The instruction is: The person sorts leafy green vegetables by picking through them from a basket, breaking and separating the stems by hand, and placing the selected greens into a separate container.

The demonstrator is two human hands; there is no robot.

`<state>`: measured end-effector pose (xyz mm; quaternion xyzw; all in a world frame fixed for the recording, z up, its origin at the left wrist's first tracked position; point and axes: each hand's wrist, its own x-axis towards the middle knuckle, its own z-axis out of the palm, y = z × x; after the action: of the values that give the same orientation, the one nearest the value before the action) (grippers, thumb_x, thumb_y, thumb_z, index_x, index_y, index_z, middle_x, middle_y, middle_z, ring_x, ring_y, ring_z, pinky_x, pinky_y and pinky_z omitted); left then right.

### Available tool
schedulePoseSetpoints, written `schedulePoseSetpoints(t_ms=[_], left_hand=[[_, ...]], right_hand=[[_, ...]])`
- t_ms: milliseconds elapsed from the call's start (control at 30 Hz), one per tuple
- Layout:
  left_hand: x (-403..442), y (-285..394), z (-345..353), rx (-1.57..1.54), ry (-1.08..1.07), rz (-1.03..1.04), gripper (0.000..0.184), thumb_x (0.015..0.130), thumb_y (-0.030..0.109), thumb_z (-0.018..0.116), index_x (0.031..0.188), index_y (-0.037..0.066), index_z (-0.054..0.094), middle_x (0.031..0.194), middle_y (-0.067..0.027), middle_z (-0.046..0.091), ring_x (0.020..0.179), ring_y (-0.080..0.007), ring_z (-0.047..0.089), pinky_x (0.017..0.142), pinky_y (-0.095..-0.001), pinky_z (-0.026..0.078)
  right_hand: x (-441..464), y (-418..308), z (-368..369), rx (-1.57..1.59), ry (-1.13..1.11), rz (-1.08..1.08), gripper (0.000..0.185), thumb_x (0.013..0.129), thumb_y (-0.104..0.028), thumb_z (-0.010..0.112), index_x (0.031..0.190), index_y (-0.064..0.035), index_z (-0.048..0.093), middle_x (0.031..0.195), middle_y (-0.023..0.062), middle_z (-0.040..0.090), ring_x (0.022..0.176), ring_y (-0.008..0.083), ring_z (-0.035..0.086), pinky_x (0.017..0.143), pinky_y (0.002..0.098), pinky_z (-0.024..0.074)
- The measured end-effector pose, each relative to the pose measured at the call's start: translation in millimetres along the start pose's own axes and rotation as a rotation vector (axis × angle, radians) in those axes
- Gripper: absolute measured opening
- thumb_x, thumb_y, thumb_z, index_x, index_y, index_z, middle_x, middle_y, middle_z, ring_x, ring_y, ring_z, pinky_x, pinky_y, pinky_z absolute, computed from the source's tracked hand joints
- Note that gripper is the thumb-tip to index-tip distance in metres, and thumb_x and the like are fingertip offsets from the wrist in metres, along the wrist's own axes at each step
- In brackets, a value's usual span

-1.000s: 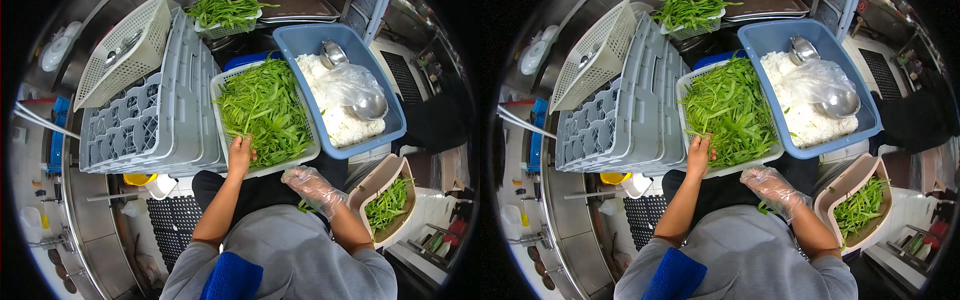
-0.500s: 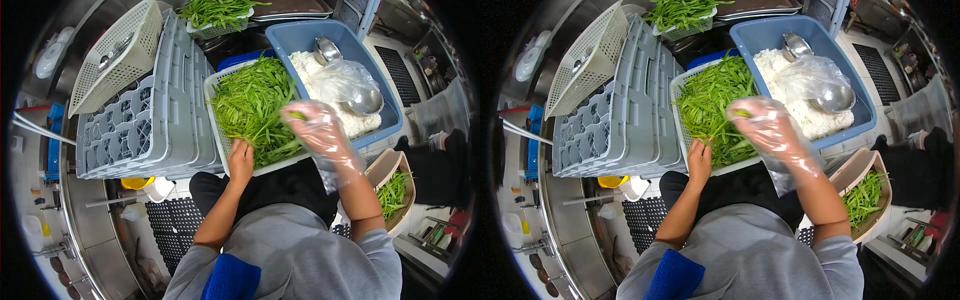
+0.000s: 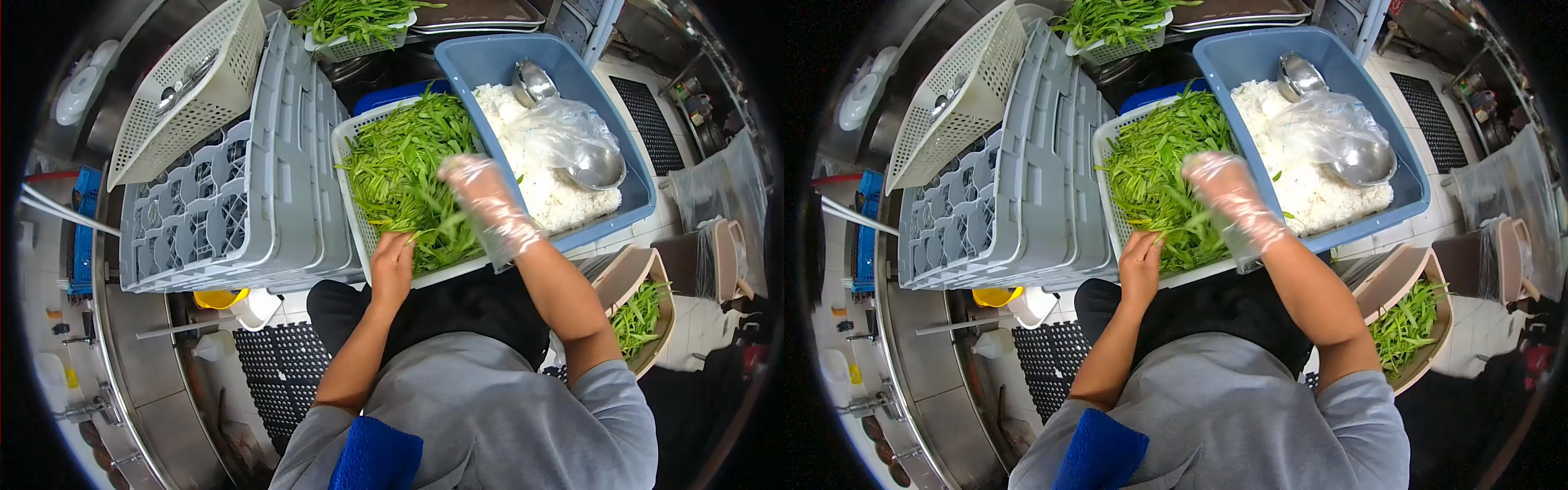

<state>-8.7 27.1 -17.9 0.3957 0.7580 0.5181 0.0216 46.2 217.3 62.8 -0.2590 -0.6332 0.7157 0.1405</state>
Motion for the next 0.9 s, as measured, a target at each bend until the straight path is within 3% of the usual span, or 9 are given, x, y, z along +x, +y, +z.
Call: schedulePoseSetpoints(t_ms=[33,100,133,233,367,600,700,767,900], left_hand=[[0.0,-3.6,-1.8,0.001,0.001,0.001,0.015,0.087,0.004,0.056,0.099,-0.001,0.063,0.088,-0.0114,0.059,0.076,-0.0230,0.058,0.067,-0.0319,0.047],[-4.1,-16.4,-8.2,-0.519,-0.025,-0.761,0.016,0.092,0.009,0.051,0.099,0.002,0.063,0.087,-0.0074,0.059,0.067,-0.0131,0.053,0.059,-0.0294,0.043],[-6.1,-21.7,-10.0,-0.728,0.031,-0.758,0.017,0.094,0.013,0.049,0.101,0.004,0.061,0.088,-0.0052,0.057,0.066,-0.0085,0.047,0.056,-0.0263,0.039],[0.2,-22.1,-18.8,-1.090,0.108,-0.937,0.016,0.093,0.015,0.051,0.104,0.004,0.056,0.092,-0.0058,0.057,0.069,-0.0105,0.048,0.059,-0.0255,0.039],[-2.5,-29.5,-14.6,-1.201,0.117,-1.006,0.021,0.093,0.019,0.052,0.109,0.006,0.052,0.095,-0.0074,0.056,0.072,-0.0130,0.047,0.064,-0.0257,0.040],[-3.3,-22.9,-9.3,-1.232,0.059,-1.021,0.019,0.094,0.024,0.049,0.104,0.008,0.054,0.088,-0.0036,0.056,0.069,-0.0119,0.047,0.060,-0.0266,0.040],[0.3,-17.0,-9.0,-1.064,0.046,-1.043,0.017,0.093,0.024,0.052,0.099,0.009,0.057,0.078,0.0001,0.054,0.064,-0.0091,0.045,0.057,-0.0235,0.037],[2.8,-17.4,-3.6,-0.792,-0.009,-0.926,0.014,0.091,0.021,0.053,0.094,0.009,0.058,0.064,0.0062,0.042,0.052,-0.0052,0.034,0.048,-0.0212,0.029],[17.6,-19.4,17.2,-0.578,-0.058,-0.742,0.016,0.091,0.020,0.054,0.097,0.007,0.061,0.061,0.0083,0.039,0.048,-0.0027,0.030,0.043,-0.0195,0.024]], right_hand=[[4.3,6.6,-13.0,0.107,0.086,-0.124,0.014,0.084,-0.018,0.061,0.089,-0.0064,0.065,0.089,0.0040,0.062,0.082,0.0142,0.058,0.073,0.0304,0.0461],[-11.2,-24.0,-17.9,0.178,0.290,0.008,0.015,0.082,-0.017,0.063,0.092,-0.0055,0.066,0.093,0.0034,0.063,0.085,0.0123,0.055,0.077,0.0240,0.0418],[-3.0,-5.6,-38.9,0.138,0.225,-0.079,0.018,0.081,-0.018,0.065,0.093,-0.0043,0.067,0.097,0.0043,0.063,0.091,0.0129,0.055,0.081,0.0257,0.0419],[-24.1,-18.7,-53.5,-0.137,0.233,-0.205,0.020,0.082,-0.017,0.065,0.095,-0.0024,0.067,0.099,0.0046,0.063,0.094,0.0126,0.055,0.085,0.0277,0.0422],[-40.0,-16.1,-60.2,-0.067,0.247,-0.305,0.021,0.084,-0.018,0.064,0.098,-0.0028,0.065,0.098,0.0025,0.063,0.089,0.0092,0.055,0.079,0.0259,0.0415],[-49.2,0.7,-71.6,0.506,0.197,-0.288,0.016,0.089,-0.018,0.057,0.093,-0.0023,0.055,0.082,0.0063,0.055,0.082,0.0201,0.053,0.078,0.0327,0.0425],[-51.3,3.7,-78.6,0.657,0.231,-0.219,0.018,0.088,-0.021,0.059,0.091,-0.0042,0.054,0.074,0.0034,0.048,0.074,0.0179,0.050,0.073,0.0310,0.0427],[-54.9,3.7,-82.3,0.721,0.220,-0.200,0.018,0.088,-0.021,0.059,0.092,-0.0043,0.054,0.074,0.0027,0.047,0.071,0.0159,0.048,0.068,0.0284,0.0423],[-56.4,9.2,-91.0,0.788,0.288,-0.149,0.016,0.088,-0.017,0.058,0.091,-0.0014,0.056,0.073,0.0049,0.050,0.069,0.0178,0.048,0.067,0.0301,0.0424]])
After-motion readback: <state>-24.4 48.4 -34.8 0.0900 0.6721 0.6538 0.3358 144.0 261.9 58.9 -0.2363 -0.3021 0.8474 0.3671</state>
